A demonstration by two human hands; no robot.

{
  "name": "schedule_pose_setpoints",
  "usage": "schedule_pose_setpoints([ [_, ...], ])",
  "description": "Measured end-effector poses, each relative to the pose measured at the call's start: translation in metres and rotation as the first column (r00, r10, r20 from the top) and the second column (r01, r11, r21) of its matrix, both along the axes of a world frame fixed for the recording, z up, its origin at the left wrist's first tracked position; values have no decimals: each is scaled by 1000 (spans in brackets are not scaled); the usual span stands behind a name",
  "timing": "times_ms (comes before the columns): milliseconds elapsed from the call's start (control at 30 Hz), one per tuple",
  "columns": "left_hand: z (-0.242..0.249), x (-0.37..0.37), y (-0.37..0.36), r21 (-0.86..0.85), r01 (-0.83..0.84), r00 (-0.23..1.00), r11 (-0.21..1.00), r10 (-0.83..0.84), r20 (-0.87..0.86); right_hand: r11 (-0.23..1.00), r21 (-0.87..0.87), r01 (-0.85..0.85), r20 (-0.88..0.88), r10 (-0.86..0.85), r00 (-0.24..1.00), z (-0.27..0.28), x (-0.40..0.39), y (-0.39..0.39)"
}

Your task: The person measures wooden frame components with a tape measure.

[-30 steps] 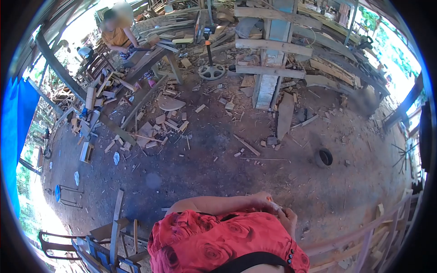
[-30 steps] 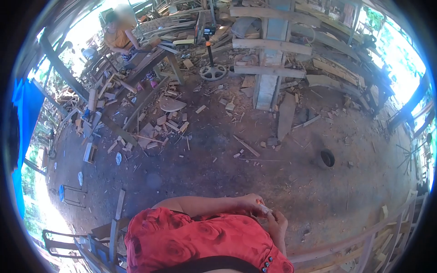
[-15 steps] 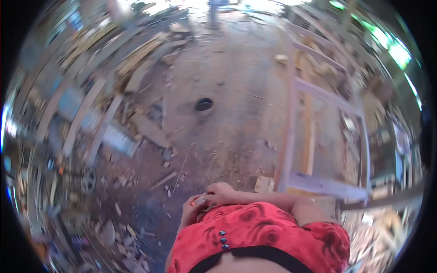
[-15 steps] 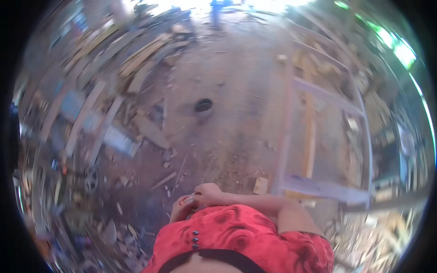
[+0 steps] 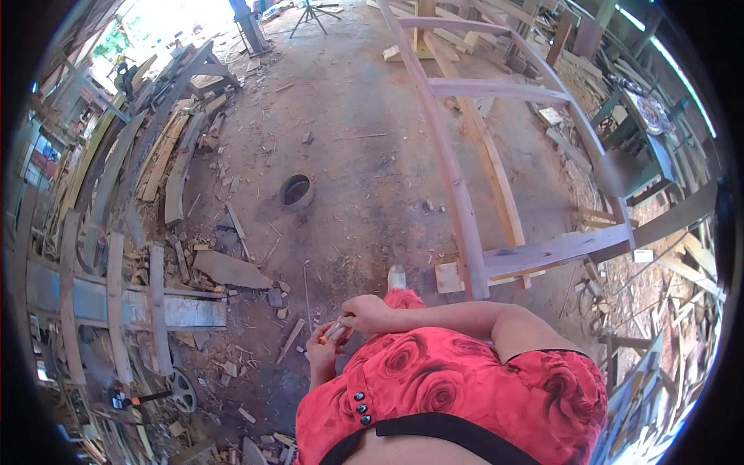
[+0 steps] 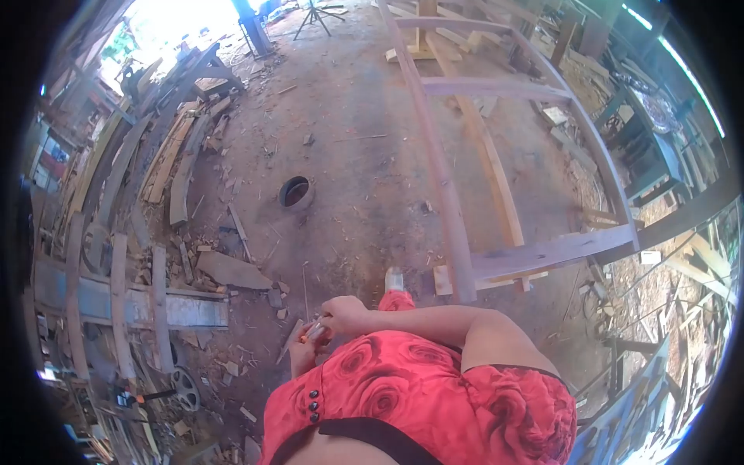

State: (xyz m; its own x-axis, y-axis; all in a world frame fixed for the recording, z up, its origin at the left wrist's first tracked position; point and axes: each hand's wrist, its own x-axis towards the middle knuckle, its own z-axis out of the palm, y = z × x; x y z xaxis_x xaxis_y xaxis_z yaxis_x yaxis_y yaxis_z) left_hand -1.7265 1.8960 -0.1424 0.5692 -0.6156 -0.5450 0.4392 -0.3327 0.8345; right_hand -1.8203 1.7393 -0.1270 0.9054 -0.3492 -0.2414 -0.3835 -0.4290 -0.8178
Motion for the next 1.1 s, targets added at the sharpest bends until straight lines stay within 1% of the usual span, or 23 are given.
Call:
schedule_pose_setpoints([
  [67,-1,16,-27,-18,22,1000,1000,-22,-6,999,25,40,4,-40,999,-5,14,-24],
  [133,-6,35,-54,20,17,1000,1000,-17,1,997,59,49,-23,-48,999,-9,34,-54],
  [167,-6,50,-72,47,9,1000,999,-10,14,996,70,59,-6,-59,998,-9,46,-72],
  [267,-3,88,-124,67,45,992,997,-52,111,989,102,106,-17,-105,994,-8,79,-125],
  [333,2,112,-166,67,59,993,996,-66,102,989,30,148,-18,-147,989,-8,94,-165],
  [367,2,123,-183,52,85,990,995,-90,105,989,30,144,-31,-143,989,-10,100,-181],
  [433,14,139,-222,56,144,978,988,-150,145,978,28,207,-6,-207,978,-5,115,-219],
  [467,16,146,-239,61,131,981,989,-139,136,980,33,195,-15,-194,981,-5,121,-235],
  [533,19,156,-267,-41,140,975,989,-131,177,954,108,280,22,-284,959,-6,131,-261],
  [567,25,160,-281,-42,107,989,993,-103,102,947,104,304,36,-309,950,-3,136,-272],
  [600,25,167,-293,-48,105,990,993,-100,98,948,98,302,33,-306,951,-5,142,-283],
  [667,22,181,-315,-159,108,990,981,-121,-75,936,118,331,52,-338,940,-12,153,-304],
  [700,19,190,-328,-165,110,989,980,-124,-78,936,112,334,51,-341,939,-12,159,-316],
  [767,13,208,-356,-236,134,955,963,-189,-230,929,135,344,56,-354,934,-12,171,-343],
  [800,9,218,-373,-242,143,953,960,-200,-229,927,128,353,58,-363,930,-9,179,-359],
  [867,3,242,-409,-303,184,883,935,-293,-367,917,147,371,19,-378,926,-2,195,-391],
  [900,3,254,-431,-313,193,879,930,-305,-365,915,137,380,20,-387,922,1,205,-409],
  [967,4,278,-477,-220,202,870,954,-278,-407,920,79,385,0,-386,923,7,227,-449],
  [1000,7,291,-502,-239,203,866,949,-288,-409,920,59,388,0,-389,921,6,241,-469],
  [1067,16,314,-546,-200,230,846,952,-297,-442,914,8,406,26,-406,913,6,265,-506],
  [1100,19,326,-567,-212,229,843,950,-302,-445,914,-4,407,23,-407,913,12,277,-526],
])
